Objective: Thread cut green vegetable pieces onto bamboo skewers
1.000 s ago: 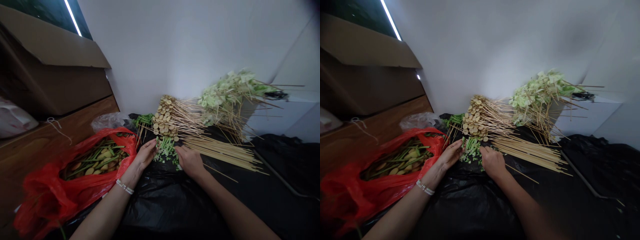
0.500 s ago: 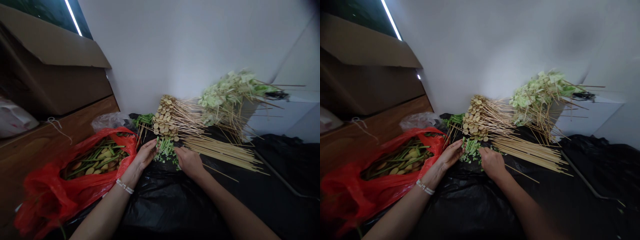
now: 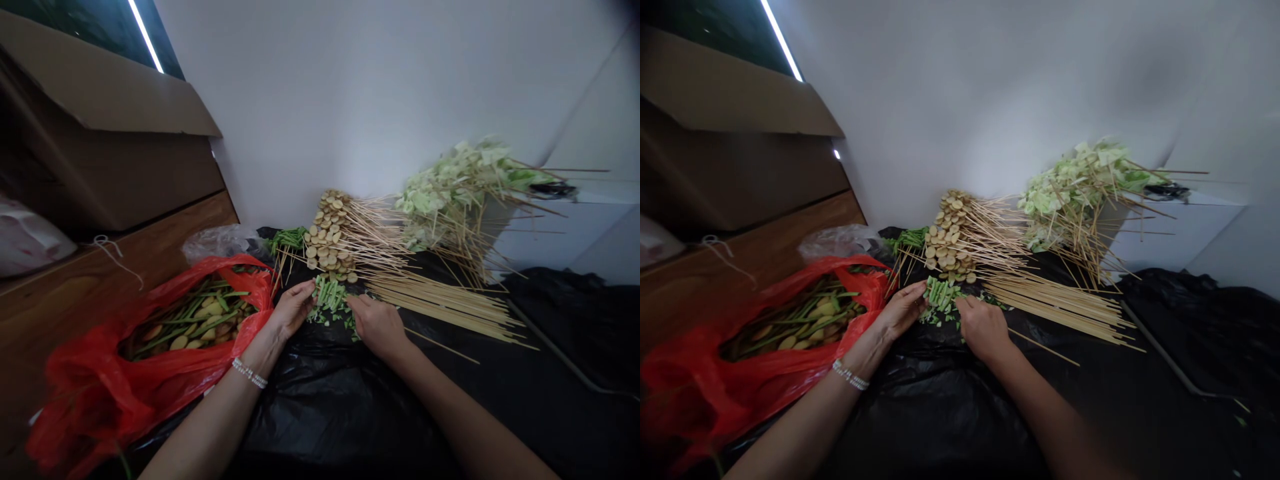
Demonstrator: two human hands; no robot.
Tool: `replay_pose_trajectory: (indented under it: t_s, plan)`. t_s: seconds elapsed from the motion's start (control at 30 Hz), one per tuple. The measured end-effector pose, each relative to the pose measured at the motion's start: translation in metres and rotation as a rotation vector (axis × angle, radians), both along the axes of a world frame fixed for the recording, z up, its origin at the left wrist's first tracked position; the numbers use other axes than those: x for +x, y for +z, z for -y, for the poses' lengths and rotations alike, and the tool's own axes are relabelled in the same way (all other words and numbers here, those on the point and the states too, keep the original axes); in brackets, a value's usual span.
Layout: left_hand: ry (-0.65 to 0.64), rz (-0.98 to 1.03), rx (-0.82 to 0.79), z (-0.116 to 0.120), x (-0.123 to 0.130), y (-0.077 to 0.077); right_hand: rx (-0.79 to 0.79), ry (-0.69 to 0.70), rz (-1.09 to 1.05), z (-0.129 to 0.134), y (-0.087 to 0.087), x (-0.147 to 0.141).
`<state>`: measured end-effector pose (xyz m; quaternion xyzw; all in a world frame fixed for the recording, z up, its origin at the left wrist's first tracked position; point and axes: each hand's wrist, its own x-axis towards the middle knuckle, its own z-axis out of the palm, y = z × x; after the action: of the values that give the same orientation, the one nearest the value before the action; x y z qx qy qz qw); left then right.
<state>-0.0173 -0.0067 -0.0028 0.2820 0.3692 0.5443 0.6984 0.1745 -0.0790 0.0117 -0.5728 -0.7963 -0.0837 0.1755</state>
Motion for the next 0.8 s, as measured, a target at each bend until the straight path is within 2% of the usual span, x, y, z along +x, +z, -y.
replay_pose_trajectory:
  t_s: [0.3,0.8]
  plan:
    - [-0.019,0.089,-0.028,-0.0011,-0.0014,0.0041,0.019,-0.005,-0.012,0.0009,0.0011,-0.0007]
    - [0.018,0.072,-0.037,0.0021,0.0011,0.0066,-0.047,-0.011,-0.022,0.0024,0.0023,-0.0023]
